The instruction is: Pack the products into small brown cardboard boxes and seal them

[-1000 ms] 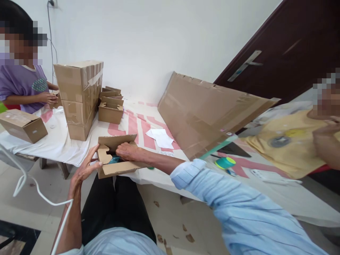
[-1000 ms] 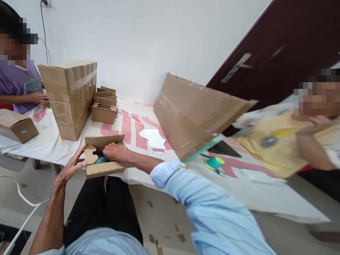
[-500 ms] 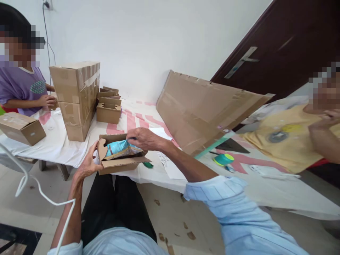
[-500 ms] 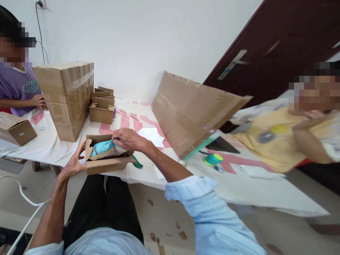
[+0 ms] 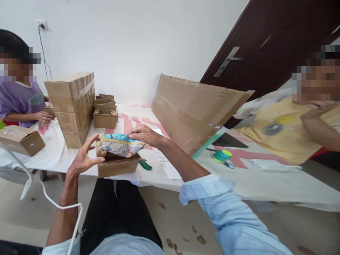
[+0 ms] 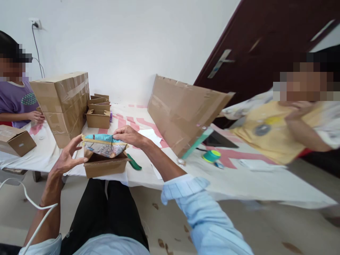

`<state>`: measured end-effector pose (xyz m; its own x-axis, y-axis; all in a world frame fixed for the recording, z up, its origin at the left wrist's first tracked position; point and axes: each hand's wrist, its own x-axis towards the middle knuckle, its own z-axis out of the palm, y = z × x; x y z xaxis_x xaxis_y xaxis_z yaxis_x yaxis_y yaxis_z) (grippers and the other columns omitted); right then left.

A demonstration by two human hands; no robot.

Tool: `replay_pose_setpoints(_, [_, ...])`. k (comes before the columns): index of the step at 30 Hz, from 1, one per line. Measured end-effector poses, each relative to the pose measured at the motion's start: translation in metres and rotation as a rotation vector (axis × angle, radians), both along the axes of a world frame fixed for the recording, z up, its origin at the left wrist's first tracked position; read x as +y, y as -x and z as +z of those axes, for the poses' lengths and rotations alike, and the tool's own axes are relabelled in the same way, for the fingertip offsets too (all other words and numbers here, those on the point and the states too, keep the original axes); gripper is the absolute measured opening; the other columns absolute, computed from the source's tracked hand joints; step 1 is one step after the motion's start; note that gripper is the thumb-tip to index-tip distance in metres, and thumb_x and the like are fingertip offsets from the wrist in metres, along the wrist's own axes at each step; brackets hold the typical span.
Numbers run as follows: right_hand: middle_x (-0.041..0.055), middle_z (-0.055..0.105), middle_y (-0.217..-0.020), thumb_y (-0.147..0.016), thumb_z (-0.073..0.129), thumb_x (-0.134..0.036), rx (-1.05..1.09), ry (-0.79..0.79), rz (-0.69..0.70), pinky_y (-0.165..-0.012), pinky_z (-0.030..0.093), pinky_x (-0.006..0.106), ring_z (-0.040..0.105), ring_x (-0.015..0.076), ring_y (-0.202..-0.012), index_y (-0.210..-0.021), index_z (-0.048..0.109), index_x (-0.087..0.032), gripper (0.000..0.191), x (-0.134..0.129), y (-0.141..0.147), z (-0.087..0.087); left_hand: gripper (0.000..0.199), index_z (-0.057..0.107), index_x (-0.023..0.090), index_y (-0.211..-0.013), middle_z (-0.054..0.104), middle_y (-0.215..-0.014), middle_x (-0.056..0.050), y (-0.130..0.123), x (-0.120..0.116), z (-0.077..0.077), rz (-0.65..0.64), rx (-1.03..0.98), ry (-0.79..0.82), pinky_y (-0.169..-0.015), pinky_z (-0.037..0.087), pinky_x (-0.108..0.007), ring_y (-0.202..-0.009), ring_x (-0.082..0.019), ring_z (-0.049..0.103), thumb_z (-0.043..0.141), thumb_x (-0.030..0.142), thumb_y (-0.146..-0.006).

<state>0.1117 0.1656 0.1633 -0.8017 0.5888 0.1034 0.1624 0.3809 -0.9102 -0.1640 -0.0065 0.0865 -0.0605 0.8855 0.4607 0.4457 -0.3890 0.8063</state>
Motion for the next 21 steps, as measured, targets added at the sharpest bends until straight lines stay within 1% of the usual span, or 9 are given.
replay_pose_setpoints(2, [-0.0002,0.068,-0.069,-0.07,0.084,-0.05,0.037,0.098,0.016,-0.058,0.042,0.025,0.055,0.0119,-0.062,-0.078,0.076,-0.014,0.037,-0.002,0.007,-0.007,0.09,0.059,0.025,-0.153,0.062,-0.154,-0.013,-0.01,0.011,0.011,-0.078,-0.05,-0.007,-0.117,0.052,-0.049,-0.144,-0.039,0.058,0.094,0.051,-0.075])
replay_pose_setpoints(4, [0.002,0.072,-0.073,-0.068,0.088,-0.055,0.114,0.19,0.004,-0.063,0.048,0.027,0.062,0.0147,-0.067,-0.078,0.076,-0.014,0.043,-0.002,0.011,-0.014,0.07,0.073,0.019,-0.133,0.076,-0.128,-0.011,-0.017,0.021,0.016,-0.081,-0.147,-0.021,-0.106,0.057,-0.045,-0.121,-0.033,0.07,0.093,0.055,-0.076])
replay_pose_setpoints(6, [0.006,0.078,-0.083,-0.071,0.087,-0.065,0.228,0.274,-0.001,-0.072,0.054,0.03,0.07,0.0198,-0.079,-0.085,0.078,-0.015,0.053,-0.001,0.013,-0.02,0.054,0.077,0.017,-0.108,0.078,-0.101,-0.006,-0.02,0.03,0.018,0.016,-0.264,-0.049,-0.087,0.061,-0.037,-0.095,-0.025,0.073,0.092,0.057,-0.075])
replay_pose_setpoints(9, [0.0111,0.082,-0.103,-0.077,0.077,-0.083,0.406,0.357,0.062,-0.085,0.06,0.035,0.075,0.0272,-0.102,-0.103,0.079,-0.019,0.07,-0.003,0.013,-0.028,0.052,0.073,0.018,-0.088,0.07,-0.079,0.0,-0.023,0.04,0.02,0.195,-0.433,-0.105,-0.062,0.054,-0.025,-0.07,-0.015,0.064,0.095,0.06,-0.067])
replay_pose_setpoints(11, [0.0105,0.082,-0.112,-0.074,0.079,-0.085,0.506,0.358,0.087,-0.09,0.061,0.036,0.074,0.0286,-0.111,-0.112,0.078,-0.022,0.074,-0.005,0.017,-0.035,0.056,0.07,0.018,-0.082,0.067,-0.073,0.002,-0.026,0.046,0.022,0.275,-0.52,-0.129,-0.053,0.05,-0.022,-0.063,-0.012,0.06,0.096,0.063,-0.062])
replay_pose_setpoints(12, [0.0092,0.082,-0.114,-0.072,0.084,-0.081,0.547,0.345,0.069,-0.091,0.061,0.035,0.074,0.0282,-0.112,-0.115,0.078,-0.023,0.072,-0.006,0.02,-0.039,0.058,0.069,0.018,-0.081,0.066,-0.071,0.002,-0.027,0.049,0.023,0.305,-0.549,-0.131,-0.051,0.049,-0.021,-0.061,-0.012,0.059,0.096,0.065,-0.06])
replay_pose_setpoints(15, [0.0054,0.082,-0.112,-0.064,0.098,-0.063,0.585,0.332,-0.082,-0.087,0.063,0.033,0.076,0.0253,-0.103,-0.113,0.077,-0.024,0.066,-0.004,0.033,-0.054,0.063,0.069,0.017,-0.081,0.067,-0.071,0.002,-0.029,0.056,0.025,0.337,-0.57,-0.09,-0.049,0.05,-0.021,-0.06,-0.012,0.06,0.097,0.068,-0.055])
replay_pose_setpoints(18, [0.0062,0.083,-0.1,-0.063,0.099,-0.058,0.538,0.414,-0.229,-0.073,0.064,0.031,0.078,0.0238,-0.089,-0.103,0.077,-0.021,0.058,0.006,0.042,-0.071,0.068,0.072,0.016,-0.085,0.073,-0.074,0.0,-0.024,0.06,0.023,0.295,-0.529,0.07,-0.051,0.05,-0.021,-0.062,-0.013,0.064,0.099,0.068,-0.049])
replay_pose_setpoints(21, [0.0082,0.082,-0.09,-0.067,0.098,-0.053,0.474,0.502,-0.289,-0.064,0.064,0.03,0.078,0.0236,-0.08,-0.096,0.077,-0.019,0.05,0.017,0.045,-0.084,0.071,0.073,0.015,-0.083,0.075,-0.071,-0.002,-0.016,0.063,0.015,0.269,-0.498,0.209,-0.049,0.048,-0.022,-0.058,-0.014,0.066,0.1,0.067,-0.043])
